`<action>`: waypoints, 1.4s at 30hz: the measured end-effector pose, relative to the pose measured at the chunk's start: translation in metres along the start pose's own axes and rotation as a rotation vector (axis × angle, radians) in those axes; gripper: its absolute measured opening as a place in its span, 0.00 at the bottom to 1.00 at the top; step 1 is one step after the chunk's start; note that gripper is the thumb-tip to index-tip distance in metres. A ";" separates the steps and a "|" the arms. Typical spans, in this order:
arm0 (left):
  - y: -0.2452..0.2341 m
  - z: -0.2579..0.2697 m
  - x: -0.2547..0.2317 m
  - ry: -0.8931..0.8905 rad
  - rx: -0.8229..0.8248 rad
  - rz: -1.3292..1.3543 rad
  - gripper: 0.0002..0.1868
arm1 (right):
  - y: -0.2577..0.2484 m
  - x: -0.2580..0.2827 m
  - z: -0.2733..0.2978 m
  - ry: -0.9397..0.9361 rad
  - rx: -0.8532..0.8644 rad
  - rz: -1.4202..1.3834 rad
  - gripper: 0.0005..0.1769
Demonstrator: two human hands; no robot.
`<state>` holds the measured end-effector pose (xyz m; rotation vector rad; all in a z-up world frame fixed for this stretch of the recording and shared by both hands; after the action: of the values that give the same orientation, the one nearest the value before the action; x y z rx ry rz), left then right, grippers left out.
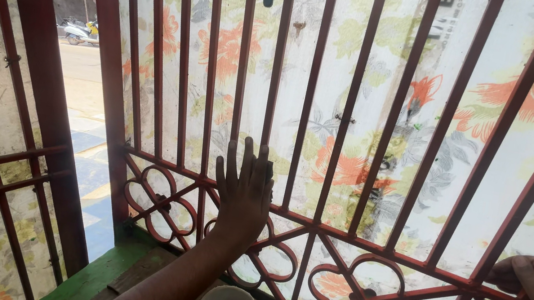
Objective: The person wipes a metal window grille with a cloth, repeatedly dipping the cloth into a cup of liquid on a wooden ledge. The person cleans multiple vertical bars and decorative sections of the grille.
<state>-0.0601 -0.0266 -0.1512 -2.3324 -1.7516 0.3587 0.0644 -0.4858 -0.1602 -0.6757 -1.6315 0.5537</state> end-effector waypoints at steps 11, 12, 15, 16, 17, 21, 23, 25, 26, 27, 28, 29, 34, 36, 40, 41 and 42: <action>-0.034 -0.096 -0.016 0.236 -0.262 0.086 0.28 | -0.010 0.012 0.012 0.006 -0.061 -0.036 0.33; -0.035 -0.115 -0.017 0.239 -0.292 0.089 0.28 | -0.009 0.012 0.014 0.006 -0.044 -0.016 0.33; -0.035 -0.169 -0.012 0.249 -0.340 -0.171 0.28 | -0.007 0.012 0.018 -0.021 -0.046 -0.028 0.32; -0.035 -0.181 -0.008 0.242 -0.322 -0.158 0.29 | -0.008 0.012 0.018 -0.026 -0.044 -0.033 0.33; -0.034 -0.186 -0.006 0.235 -0.304 -0.145 0.30 | -0.008 0.012 0.018 -0.031 -0.043 -0.037 0.33; -0.026 -0.179 -0.002 0.194 -0.249 -0.108 0.31 | -0.006 0.012 0.011 0.033 -0.051 -0.010 0.33; -0.023 -0.169 0.001 0.167 -0.230 -0.141 0.31 | -0.006 0.008 0.011 0.013 -0.060 -0.015 0.34; -0.020 -0.153 0.002 0.170 -0.240 -0.067 0.32 | -0.003 0.005 0.009 -0.003 -0.069 -0.037 0.34; -0.020 -0.145 0.003 0.176 -0.246 -0.030 0.32 | -0.003 0.005 0.008 -0.007 -0.079 -0.061 0.33; -0.019 -0.137 0.004 0.164 -0.235 -0.029 0.32 | -0.003 0.005 0.007 -0.012 -0.088 -0.085 0.32; -0.018 -0.127 0.005 0.151 -0.222 -0.024 0.32 | -0.002 0.004 0.007 0.000 -0.087 -0.074 0.33; -0.015 -0.116 0.005 0.138 -0.209 -0.019 0.32 | -0.002 0.003 0.008 0.012 -0.086 -0.064 0.33; -0.003 -0.057 0.004 0.131 -0.165 0.014 0.35 | -0.001 0.001 0.007 -0.015 -0.083 -0.079 0.31; -0.001 -0.033 0.002 0.125 -0.142 0.034 0.35 | -0.002 0.002 0.007 -0.012 -0.092 -0.068 0.32; 0.000 -0.007 -0.001 0.117 -0.082 0.040 0.35 | -0.004 0.008 0.014 -0.015 -0.061 -0.059 0.31; 0.000 -0.006 0.000 0.115 -0.067 0.039 0.34 | -0.004 0.010 0.015 -0.004 -0.065 -0.051 0.31; 0.000 -0.007 0.001 0.110 -0.037 0.052 0.35 | -0.005 0.011 0.015 0.004 -0.071 -0.042 0.31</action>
<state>-0.0573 -0.0262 -0.1448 -2.3783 -1.6632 0.2029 0.0475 -0.4814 -0.1515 -0.6925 -1.6640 0.4660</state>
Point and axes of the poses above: each hand's wrist, its own z-axis away from the middle knuckle, its own y-axis out of the palm, x = y × z, the point moved 2 cm from there along -z, towards the middle knuckle, and after that the axes turned 15 degrees about z, right-handed, at the moved point
